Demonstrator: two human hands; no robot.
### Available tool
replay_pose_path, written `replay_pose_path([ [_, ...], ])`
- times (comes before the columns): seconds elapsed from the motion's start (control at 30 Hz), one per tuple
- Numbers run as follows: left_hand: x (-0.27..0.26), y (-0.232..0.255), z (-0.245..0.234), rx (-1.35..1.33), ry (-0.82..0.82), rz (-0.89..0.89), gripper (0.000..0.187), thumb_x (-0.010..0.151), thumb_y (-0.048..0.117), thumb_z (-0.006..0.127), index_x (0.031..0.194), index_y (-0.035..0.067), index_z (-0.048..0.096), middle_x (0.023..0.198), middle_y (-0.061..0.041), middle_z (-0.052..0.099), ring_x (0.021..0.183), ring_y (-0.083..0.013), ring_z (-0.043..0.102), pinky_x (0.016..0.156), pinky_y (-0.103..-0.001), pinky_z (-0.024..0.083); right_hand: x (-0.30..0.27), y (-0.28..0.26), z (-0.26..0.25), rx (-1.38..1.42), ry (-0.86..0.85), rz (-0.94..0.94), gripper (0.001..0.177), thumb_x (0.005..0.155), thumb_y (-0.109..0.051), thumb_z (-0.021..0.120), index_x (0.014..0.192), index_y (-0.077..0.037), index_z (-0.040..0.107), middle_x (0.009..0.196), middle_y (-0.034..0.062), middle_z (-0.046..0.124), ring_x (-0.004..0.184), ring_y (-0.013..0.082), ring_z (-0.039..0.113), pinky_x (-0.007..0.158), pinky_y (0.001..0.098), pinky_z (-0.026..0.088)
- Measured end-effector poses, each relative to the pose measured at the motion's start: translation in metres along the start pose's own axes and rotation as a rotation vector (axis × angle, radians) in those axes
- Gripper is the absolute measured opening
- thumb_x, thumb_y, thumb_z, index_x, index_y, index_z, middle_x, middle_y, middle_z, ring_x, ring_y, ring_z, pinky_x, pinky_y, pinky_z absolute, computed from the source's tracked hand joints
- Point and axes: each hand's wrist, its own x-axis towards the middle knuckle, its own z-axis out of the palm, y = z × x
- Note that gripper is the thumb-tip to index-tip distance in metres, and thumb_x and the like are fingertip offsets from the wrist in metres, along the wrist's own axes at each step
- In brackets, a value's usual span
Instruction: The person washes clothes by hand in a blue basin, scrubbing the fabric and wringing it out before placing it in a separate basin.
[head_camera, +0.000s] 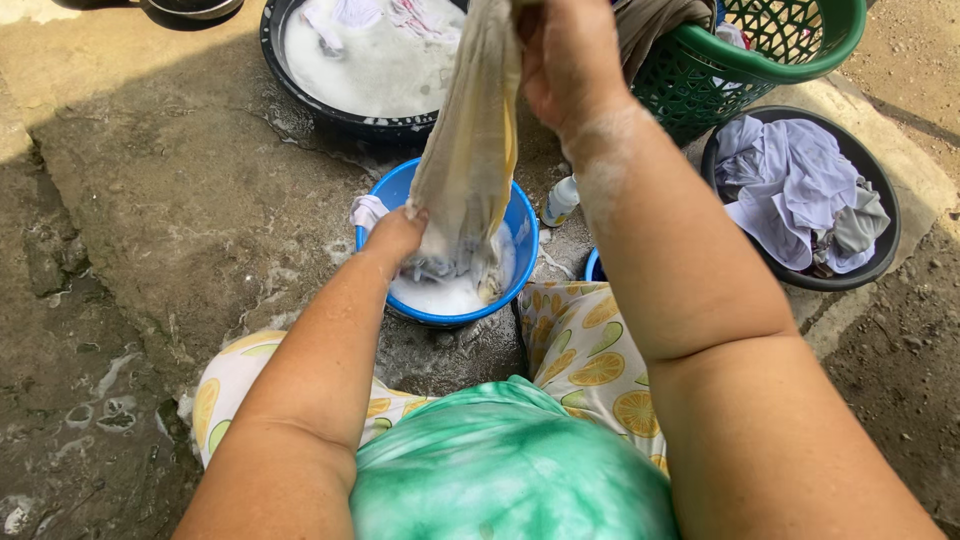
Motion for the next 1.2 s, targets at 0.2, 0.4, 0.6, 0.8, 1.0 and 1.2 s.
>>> replay_pose_path([
  [0.2,-0.018,0.105,-0.065,-0.628,-0.085,0.151,0.044,0.093,0.043,0.071,0.114,0.004,0.075,0.1,-0.011,0.075,0.088,-0.0239,0.069,0.077,-0.04,0.056,-0.094,0.141,-0.013,-0.863,-0.05,0.517,0.103,0.06,-0.052,0.088,0.147,-0.008,0.054,0.15,0.0211,0.037,0.142,0.0347,0.036,0.118,0.0502,0.032],
  [0.4,-0.036,0.095,-0.07,-1.643,-0.085,0.26,0.054,0.077,0.052,0.078,0.109,0.01,0.068,0.101,-0.007,0.077,0.094,-0.0239,0.074,0.085,-0.041,0.062,-0.115,0.196,0.016,-0.947,0.549,0.085,0.055,0.073,-0.022,0.081,0.12,0.004,0.067,0.123,0.0185,0.063,0.108,0.0306,0.069,0.097,0.0391,0.055],
  [0.6,0.005,-0.006,0.027,-1.585,-0.061,-0.212,0.044,0.089,0.047,0.07,0.114,0.01,0.068,0.103,-0.008,0.073,0.094,-0.0239,0.07,0.082,-0.041,0.058,-0.133,0.169,0.1,-0.749,0.104,-0.323,0.026,0.082,-0.012,0.081,0.102,0.003,0.076,0.11,0.0223,0.061,0.106,0.0315,0.063,0.115,0.0447,0.041],
  [0.8,0.016,0.009,0.051,-1.487,-0.027,-0.198,0.037,0.101,0.041,0.062,0.118,0.009,0.068,0.106,-0.008,0.069,0.094,-0.0238,0.065,0.079,-0.041,0.054,-0.081,0.192,0.032,-0.072,0.571,0.321,0.026,0.092,-0.024,0.068,0.1,0.0,0.074,0.085,0.0121,0.075,0.072,0.0236,0.07,0.067,0.04,0.058],
  [1.0,-0.02,0.051,0.015,-1.219,0.14,-0.421,0.038,0.103,0.039,0.053,0.118,0.009,0.068,0.112,-0.01,0.072,0.1,-0.0234,0.068,0.083,-0.041,0.056,-0.107,0.209,0.059,-0.403,0.459,0.259,0.025,0.097,-0.023,0.065,0.104,-0.001,0.074,0.094,0.01,0.077,0.081,0.0159,0.07,0.073,0.0319,0.057],
  [1.2,-0.029,0.054,-0.006,-1.098,0.062,-0.384,0.046,0.104,0.045,0.051,0.123,0.006,0.066,0.12,-0.016,0.069,0.107,-0.0278,0.067,0.09,-0.043,0.055,-0.094,0.231,0.01,-0.565,0.513,0.235,0.028,0.097,-0.027,0.067,0.1,-0.001,0.076,0.091,0.0119,0.077,0.081,0.0186,0.069,0.073,0.0336,0.055],
])
